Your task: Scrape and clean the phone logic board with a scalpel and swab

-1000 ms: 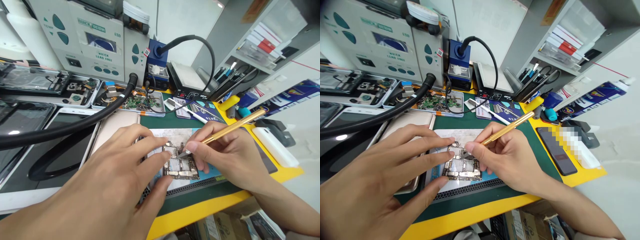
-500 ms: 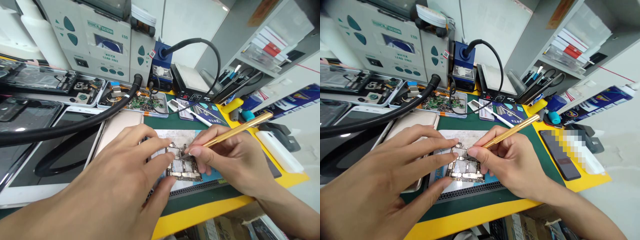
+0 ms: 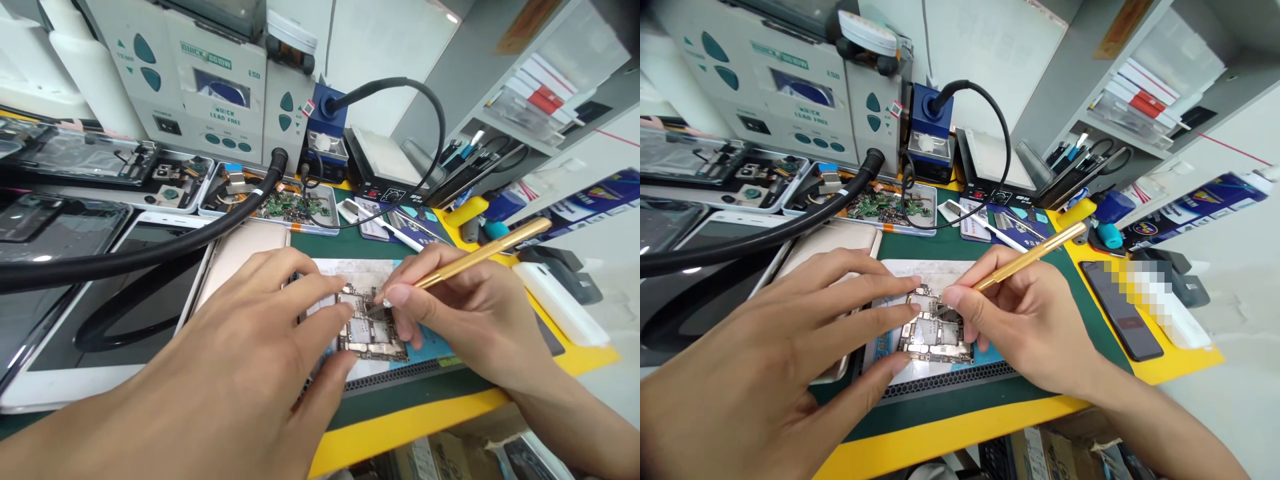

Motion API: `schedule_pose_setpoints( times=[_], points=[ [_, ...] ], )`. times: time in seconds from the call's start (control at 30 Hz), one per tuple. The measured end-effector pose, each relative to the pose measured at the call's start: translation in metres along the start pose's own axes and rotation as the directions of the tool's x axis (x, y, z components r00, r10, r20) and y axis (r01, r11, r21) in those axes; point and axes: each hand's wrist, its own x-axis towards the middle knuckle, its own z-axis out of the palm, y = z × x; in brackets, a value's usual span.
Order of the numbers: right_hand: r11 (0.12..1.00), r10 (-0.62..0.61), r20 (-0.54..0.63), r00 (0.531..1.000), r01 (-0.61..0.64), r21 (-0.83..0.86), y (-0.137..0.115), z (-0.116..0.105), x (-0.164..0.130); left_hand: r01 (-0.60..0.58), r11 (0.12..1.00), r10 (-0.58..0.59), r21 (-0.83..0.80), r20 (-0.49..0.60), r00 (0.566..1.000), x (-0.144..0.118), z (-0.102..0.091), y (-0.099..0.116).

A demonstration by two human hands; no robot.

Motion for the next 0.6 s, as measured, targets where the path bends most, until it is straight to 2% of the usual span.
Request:
schedule_pose_setpoints(
  times=[0.37, 0.6],
  points=[
    [0.997, -0.068, -0.027, 0.997, 0.069, 0.021, -0.0028, 0.0064, -0.0022, 0.019, 0.999, -0.018, -0.033, 0.005, 1.0, -0.0001, -0.0018, 0.0006],
    [0.991, -0.131, -0.037, 0.991, 0.13, -0.031, -0.0001, 0.0083, -0.0056, 0.018, 1.0, -0.018, -0.012, 0.003, 1.0, 0.001, -0.0019, 0.001]
  ],
)
